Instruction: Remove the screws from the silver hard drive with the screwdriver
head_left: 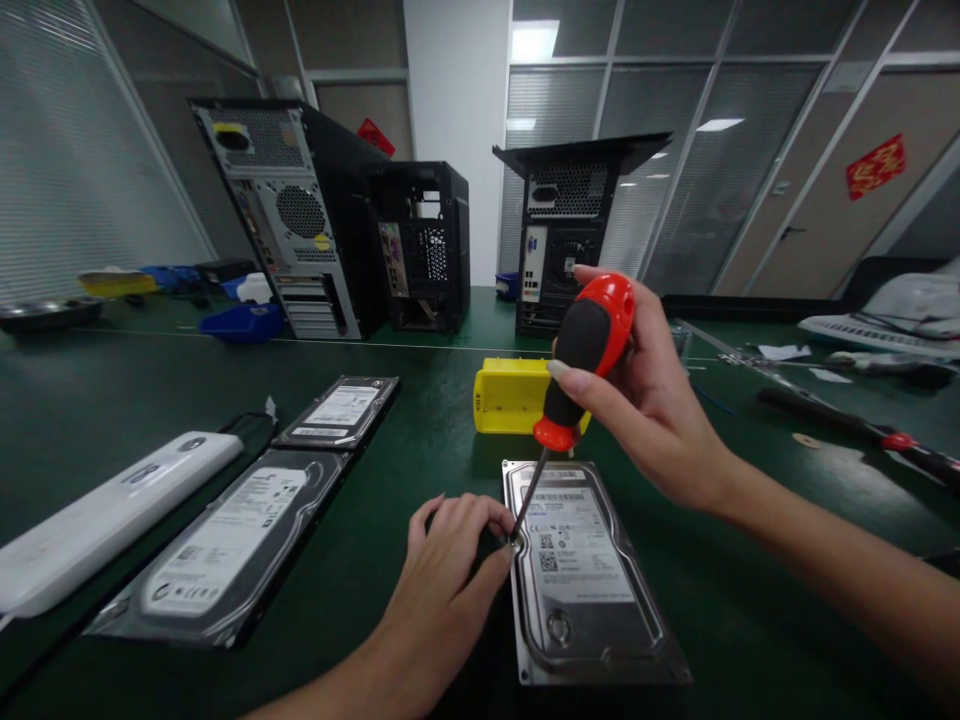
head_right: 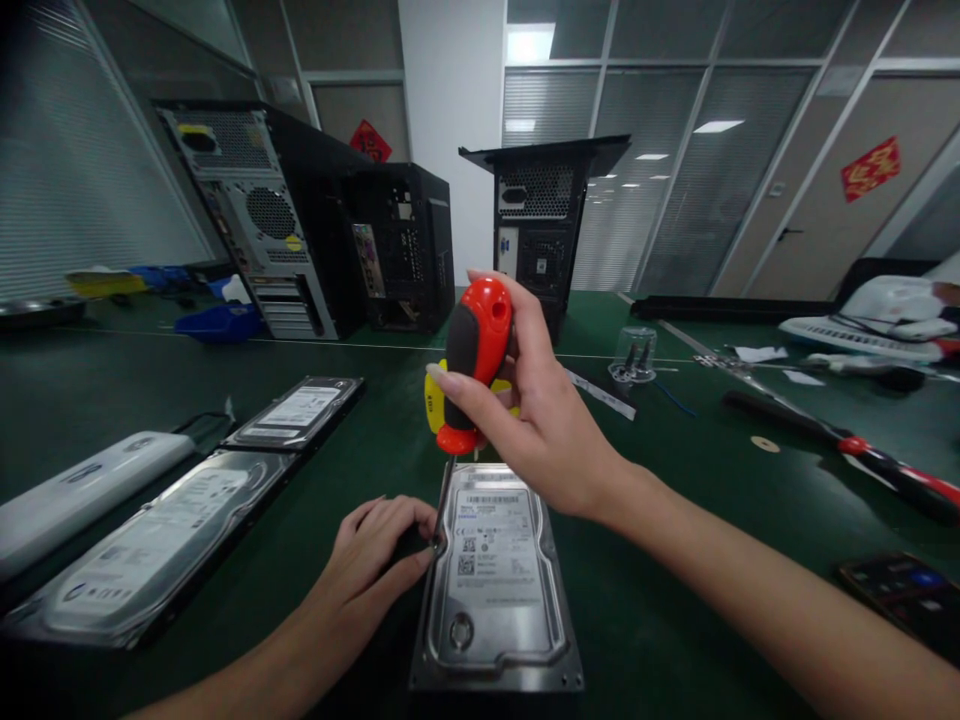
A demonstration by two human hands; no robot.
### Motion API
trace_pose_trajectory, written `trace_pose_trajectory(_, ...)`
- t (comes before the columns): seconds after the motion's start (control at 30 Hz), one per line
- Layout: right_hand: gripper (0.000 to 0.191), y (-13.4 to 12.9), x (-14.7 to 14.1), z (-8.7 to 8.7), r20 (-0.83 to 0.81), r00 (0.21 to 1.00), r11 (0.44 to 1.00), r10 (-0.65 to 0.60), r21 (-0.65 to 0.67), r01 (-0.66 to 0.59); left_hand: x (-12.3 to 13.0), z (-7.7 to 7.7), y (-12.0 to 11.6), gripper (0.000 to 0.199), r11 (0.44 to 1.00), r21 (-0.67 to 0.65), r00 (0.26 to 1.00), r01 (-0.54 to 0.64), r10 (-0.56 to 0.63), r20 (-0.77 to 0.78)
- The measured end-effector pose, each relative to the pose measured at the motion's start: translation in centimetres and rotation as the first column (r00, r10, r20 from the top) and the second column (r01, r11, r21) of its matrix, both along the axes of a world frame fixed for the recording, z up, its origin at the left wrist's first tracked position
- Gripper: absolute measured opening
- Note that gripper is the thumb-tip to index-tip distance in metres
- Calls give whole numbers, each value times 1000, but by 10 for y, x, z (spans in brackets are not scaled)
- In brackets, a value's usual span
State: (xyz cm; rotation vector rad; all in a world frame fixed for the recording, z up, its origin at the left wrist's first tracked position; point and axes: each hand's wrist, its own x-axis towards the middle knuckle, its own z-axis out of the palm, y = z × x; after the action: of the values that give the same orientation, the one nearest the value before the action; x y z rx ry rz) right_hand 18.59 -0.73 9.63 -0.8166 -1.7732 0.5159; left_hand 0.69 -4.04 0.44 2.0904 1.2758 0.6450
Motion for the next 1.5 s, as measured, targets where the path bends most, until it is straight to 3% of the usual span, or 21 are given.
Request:
trace_pose_trajectory(0.3, 59, -5, -3, 2, -25, 995, 995, 92, -29, -93, -2, -2, 2, 8, 1000, 4, 1000, 11, -11, -4)
trace_pose_trajectory(0.5, 71, -6, -2, 4, -31, 989, 990, 142, -1, -142, -1, -1, 1, 8, 1000, 7, 1000, 1, -1, 1)
trace_pose_trajectory(0.63, 57, 1, -3, 11, 21, 967, 967, 252, -50, -251, -1, -1, 2, 8, 1000, 0, 1000, -5, 5, 7)
trace_pose_trajectory(0.73, 48, 8, -9, 15, -75, 956, 953, 284, -88, -290, -1, 0, 2, 8, 1000, -16, 1000, -1, 1, 11)
trace_pose_trajectory(0.87, 34, 12, -22, 15, -334, 891, 925, 306, -116, -361, -1, -1, 2, 9, 1000, -23, 1000, -5, 5, 8)
trace_pose_trajectory(1.0, 25, 9, -32, 18, -485, 824, 873, 294, -216, -438, -1, -2, 3, 9, 1000, -9, 1000, -5, 5, 5)
trace_pose_trajectory(1.13, 15, 6, -34, 18, -595, 735, 804, 325, -235, -546, 0, -2, 3, 9, 1000, -2, 1000, -15, 15, 7)
trace_pose_trajectory(1.27, 27, 7, -39, 13, -664, 640, 731, 387, -203, -652, 0, -3, 4, 10, 1000, 0, 1000, -11, 11, -4)
trace_pose_trajectory(1.5, 28, 3, -50, 12, -668, 651, 736, 359, -226, -638, -2, -1, 3, 10, 1000, -14, 1000, 2, -2, 1)
